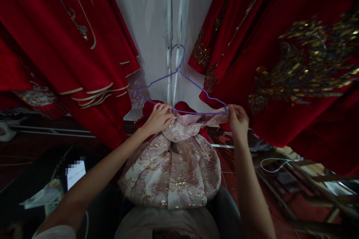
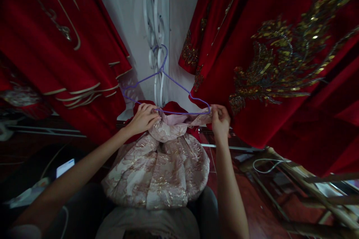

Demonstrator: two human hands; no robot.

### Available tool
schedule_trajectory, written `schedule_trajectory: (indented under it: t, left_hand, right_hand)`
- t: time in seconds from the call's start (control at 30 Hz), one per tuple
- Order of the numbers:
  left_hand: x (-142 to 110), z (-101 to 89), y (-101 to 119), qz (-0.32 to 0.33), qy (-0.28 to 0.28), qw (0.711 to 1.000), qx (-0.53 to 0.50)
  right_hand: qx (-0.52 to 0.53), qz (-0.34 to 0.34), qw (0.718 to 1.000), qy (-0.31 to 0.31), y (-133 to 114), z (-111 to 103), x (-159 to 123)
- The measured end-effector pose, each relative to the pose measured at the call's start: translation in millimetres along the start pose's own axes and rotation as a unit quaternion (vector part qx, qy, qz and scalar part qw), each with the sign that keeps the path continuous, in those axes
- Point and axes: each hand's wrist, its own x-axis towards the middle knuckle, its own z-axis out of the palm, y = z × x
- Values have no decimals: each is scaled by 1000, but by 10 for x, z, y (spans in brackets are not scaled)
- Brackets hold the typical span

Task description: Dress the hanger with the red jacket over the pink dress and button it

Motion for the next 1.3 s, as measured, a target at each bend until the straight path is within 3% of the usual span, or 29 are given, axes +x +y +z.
schedule_trajectory:
  t: [0.27, 0.47, 0.67, 0.83, 1.03, 1.1, 1.17, 1.3]
  left_hand:
    - [-22, -41, -5, -11, 4, 1000, 0]
    - [-9, -26, -2, -2, -2, 1000, -11]
    - [53, 100, 57, -27, 15, 998, -51]
    - [104, 223, 105, -56, 33, 995, -77]
    - [97, 102, 75, -66, 62, 989, -115]
    - [85, 27, -6, -87, 91, 984, -124]
    - [60, -35, -162, -147, 155, 971, -108]
    - [-69, -110, -661, -305, 308, 900, -42]
  right_hand:
    - [-55, -33, 996, 64, 109, -74, 68]
    - [-74, -85, 993, 36, -65, -5, 58]
    - [-184, -181, 965, -37, -378, 382, 218]
    - [-228, -213, 946, -86, -478, 786, 243]
    - [-252, -213, 939, -93, -430, 854, 233]
    - [-249, -212, 941, -89, -438, 823, 247]
    - [-243, -213, 942, -87, -452, 796, 266]
    - [-231, -215, 945, -91, -465, 769, 313]
